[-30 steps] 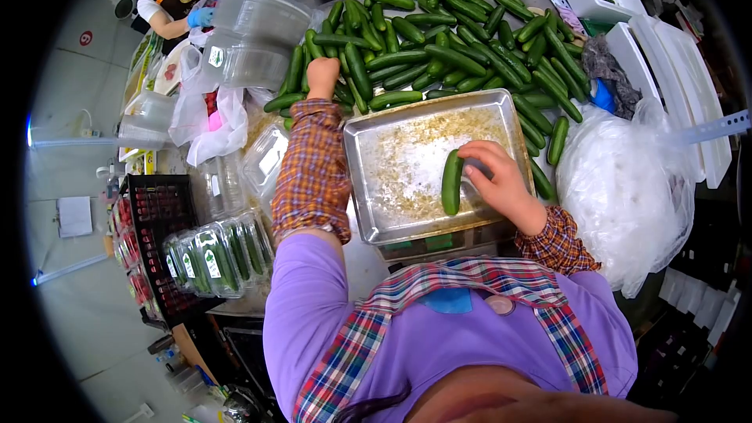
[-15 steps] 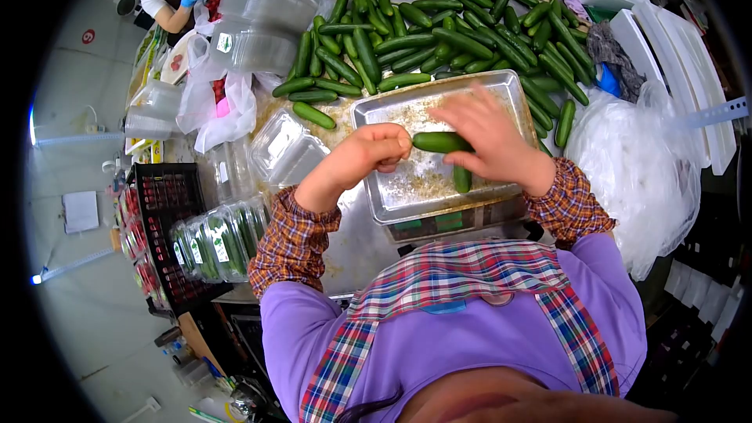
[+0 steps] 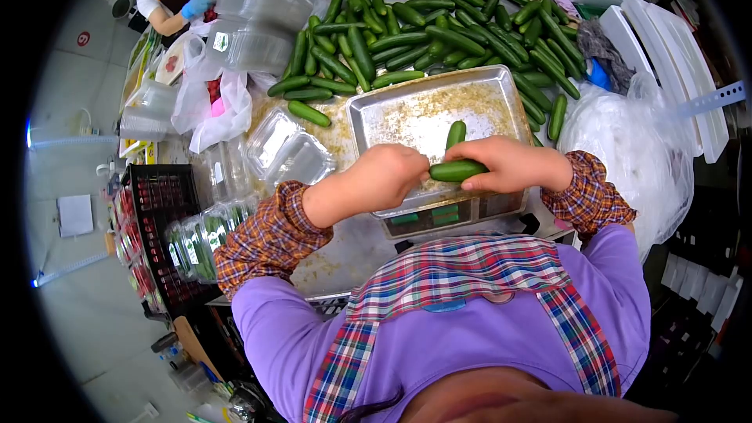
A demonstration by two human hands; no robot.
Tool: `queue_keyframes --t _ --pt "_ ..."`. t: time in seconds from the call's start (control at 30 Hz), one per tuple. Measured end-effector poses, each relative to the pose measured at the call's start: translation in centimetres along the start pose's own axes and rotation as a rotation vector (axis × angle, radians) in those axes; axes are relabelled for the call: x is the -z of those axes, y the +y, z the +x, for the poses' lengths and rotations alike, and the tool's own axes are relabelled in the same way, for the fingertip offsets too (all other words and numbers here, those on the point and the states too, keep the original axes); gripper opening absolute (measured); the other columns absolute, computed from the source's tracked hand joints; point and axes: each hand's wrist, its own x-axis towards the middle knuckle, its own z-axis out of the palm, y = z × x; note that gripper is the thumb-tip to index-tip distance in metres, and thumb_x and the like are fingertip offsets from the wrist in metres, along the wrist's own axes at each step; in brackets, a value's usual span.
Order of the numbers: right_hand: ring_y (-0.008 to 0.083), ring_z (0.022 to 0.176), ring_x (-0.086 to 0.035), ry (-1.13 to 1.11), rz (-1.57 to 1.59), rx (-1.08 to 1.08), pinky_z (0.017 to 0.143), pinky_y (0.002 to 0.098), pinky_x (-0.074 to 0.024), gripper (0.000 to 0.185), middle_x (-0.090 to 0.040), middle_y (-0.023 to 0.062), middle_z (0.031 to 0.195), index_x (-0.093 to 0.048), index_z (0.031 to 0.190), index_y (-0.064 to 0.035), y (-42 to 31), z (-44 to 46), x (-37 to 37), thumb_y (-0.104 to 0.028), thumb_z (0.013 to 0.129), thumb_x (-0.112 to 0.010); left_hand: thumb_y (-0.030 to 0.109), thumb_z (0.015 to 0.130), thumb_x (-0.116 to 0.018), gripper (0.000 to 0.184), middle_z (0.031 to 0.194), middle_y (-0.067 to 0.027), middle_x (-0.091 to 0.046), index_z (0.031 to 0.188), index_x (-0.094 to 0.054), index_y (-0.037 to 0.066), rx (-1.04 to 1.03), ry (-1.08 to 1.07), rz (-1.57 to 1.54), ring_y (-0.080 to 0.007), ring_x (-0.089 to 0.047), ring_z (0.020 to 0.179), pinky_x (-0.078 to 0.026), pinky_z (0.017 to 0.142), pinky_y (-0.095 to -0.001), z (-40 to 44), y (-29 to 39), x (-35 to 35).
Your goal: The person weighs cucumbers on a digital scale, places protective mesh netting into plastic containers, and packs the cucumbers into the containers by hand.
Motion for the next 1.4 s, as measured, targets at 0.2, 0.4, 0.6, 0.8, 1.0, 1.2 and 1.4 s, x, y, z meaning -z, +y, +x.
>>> queue_keyframes --t 0.2,0.4,0.6,0.8,1.0,1.2,1.4 --pt "0.0314 0.091 -0.061 0.599 -0.712 -0.036 0.075 0.0385 -0.0493 0.052 -0.062 0.0114 0.101 -0.054 0.121 -0.0096 3.9 0.5 1.6 -0.009 0.072 -0.07 0.015 0.089 -0.056 0.016 0.059 0.0016 -0.05 0.076 -0.06 0.005 0.583 -0.126 -1.068 -0.0081 -0.041 0.05 -0.033 0.048 -0.0227 -0.5 0.4 1.7" --pt "0.0294 0.091 -0.06 0.923 -0.103 -0.095 0.077 0.0358 -0.0476 0.049 -0.06 0.0139 0.1 -0.054 0.123 -0.0097 6.1 -0.9 2.0 -0.012 0.076 -0.07 0.015 0.086 -0.059 0.015 0.066 0.0008 -0.059 0.096 -0.066 0.008 0.633 0.325 -0.16 -0.0108 -0.053 0.056 -0.044 0.052 -0.0246 -1.0 -12.9 7.2" --pt "0.0351 0.097 -0.056 0.778 -0.165 -0.237 0.084 0.0395 -0.0468 0.053 -0.054 0.0169 0.107 -0.044 0.13 -0.0057 7.4 1.3 -2.0 -0.01 0.08 -0.063 0.016 0.083 -0.057 0.031 0.101 -0.007 -0.064 0.114 -0.061 0.014 0.948 0.289 0.642 -0.0286 -0.057 0.102 -0.044 0.082 -0.0526 2.7 -23.9 8.0" --pt "0.0372 0.103 -0.051 0.793 -0.268 -0.316 0.087 0.0404 -0.0442 0.058 -0.051 0.0174 0.114 -0.043 0.131 -0.0048 7.1 2.1 -3.9 -0.004 0.077 -0.064 0.014 0.087 -0.051 0.035 0.123 -0.0036 -0.054 0.122 -0.054 0.017 0.577 0.29 1.091 -0.0256 -0.047 0.119 -0.037 0.087 -0.0619 5.6 -30.6 6.7" --pt "0.0355 0.104 -0.051 0.777 -0.374 -0.254 0.085 0.0409 -0.0454 0.054 -0.053 0.0153 0.111 -0.048 0.125 -0.0045 6.8 1.9 -4.3 -0.004 0.074 -0.065 0.022 0.083 -0.062 0.027 0.11 -0.0057 -0.06 0.108 -0.06 0.013 0.754 0.011 0.96 -0.0273 -0.055 0.107 -0.04 0.089 -0.0573 6.4 -30.5 7.6" --pt "0.0372 0.092 -0.057 0.877 -0.269 -0.211 0.077 0.0421 -0.049 0.048 -0.055 0.0168 0.105 -0.051 0.121 -0.0046 7.1 0.7 -5.1 -0.004 0.074 -0.061 0.033 0.08 -0.067 0.045 0.099 -0.0174 -0.064 0.108 -0.061 -0.001 0.849 0.284 0.35 -0.0336 -0.062 0.089 -0.05 0.075 -0.0404 3.6 -23.9 8.2" --pt "0.0378 0.099 -0.055 0.878 -0.164 -0.197 0.084 0.0397 -0.0468 0.049 -0.051 0.0191 0.113 -0.049 0.122 -0.001 5.9 -0.3 -6.9 -0.008 0.076 -0.064 0.035 0.081 -0.067 0.06 0.08 -0.0136 -0.065 0.122 -0.051 -0.006 0.834 0.223 -0.329 -0.0206 -0.063 0.069 -0.049 0.06 -0.0319 0.5 -9.6 -1.0"
